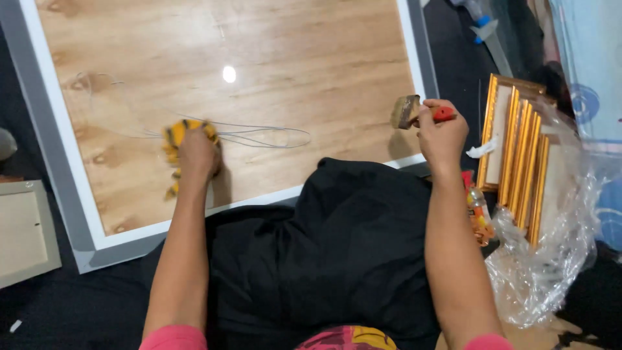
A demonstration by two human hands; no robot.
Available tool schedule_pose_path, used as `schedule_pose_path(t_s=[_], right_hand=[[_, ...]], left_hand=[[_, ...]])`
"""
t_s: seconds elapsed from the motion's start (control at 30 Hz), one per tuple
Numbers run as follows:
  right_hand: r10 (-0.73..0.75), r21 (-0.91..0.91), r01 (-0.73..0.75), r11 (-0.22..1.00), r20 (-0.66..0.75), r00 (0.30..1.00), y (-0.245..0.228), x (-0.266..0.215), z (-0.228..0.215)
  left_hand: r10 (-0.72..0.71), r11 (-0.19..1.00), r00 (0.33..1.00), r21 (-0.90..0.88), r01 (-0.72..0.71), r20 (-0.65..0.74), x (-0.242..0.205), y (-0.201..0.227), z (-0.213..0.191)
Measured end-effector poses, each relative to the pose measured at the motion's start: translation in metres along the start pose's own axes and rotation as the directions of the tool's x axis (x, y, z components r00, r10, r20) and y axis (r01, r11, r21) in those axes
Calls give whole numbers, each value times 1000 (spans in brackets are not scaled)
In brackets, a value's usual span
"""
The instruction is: Cleaning a wooden board inside a frame using a cloth and a brush to remove dust.
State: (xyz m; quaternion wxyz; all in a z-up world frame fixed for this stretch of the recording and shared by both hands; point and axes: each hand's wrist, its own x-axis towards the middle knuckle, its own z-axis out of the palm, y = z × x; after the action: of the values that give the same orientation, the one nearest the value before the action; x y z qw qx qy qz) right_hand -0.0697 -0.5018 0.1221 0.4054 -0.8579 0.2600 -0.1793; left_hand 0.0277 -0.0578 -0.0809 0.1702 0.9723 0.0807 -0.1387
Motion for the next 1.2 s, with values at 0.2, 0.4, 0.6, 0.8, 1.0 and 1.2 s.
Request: schedule_pose_path(t_s=[0.2, 0.4, 0.6, 0.8, 1.0, 1.2], right_hand=[[195, 12, -195, 981, -126, 973, 49, 28, -35], [137, -325, -115, 939, 47, 989, 98, 42, -67], [63, -325, -14, 946, 143, 988, 122, 36, -77], [16, -419, 103, 902, 271, 962, 106, 29, -77], [-37, -458, 138, 878, 223, 974, 84, 38, -69], [-13, -556, 180, 811, 290, 957, 134, 63, -34]], left_hand=[[513, 742, 834, -383, -550, -205, -78, 193, -25], [532, 846, 597, -406, -345, 601, -174, 265, -3], [270, 951, 646, -302, -63, 714, -193, 243, 21], [317, 939, 599, -332, -89, 735, -221, 251, 37], [168, 922, 614, -343, 178, 771, -248, 241, 13], [357, 899, 510, -437, 42, 783, -231, 212, 45]])
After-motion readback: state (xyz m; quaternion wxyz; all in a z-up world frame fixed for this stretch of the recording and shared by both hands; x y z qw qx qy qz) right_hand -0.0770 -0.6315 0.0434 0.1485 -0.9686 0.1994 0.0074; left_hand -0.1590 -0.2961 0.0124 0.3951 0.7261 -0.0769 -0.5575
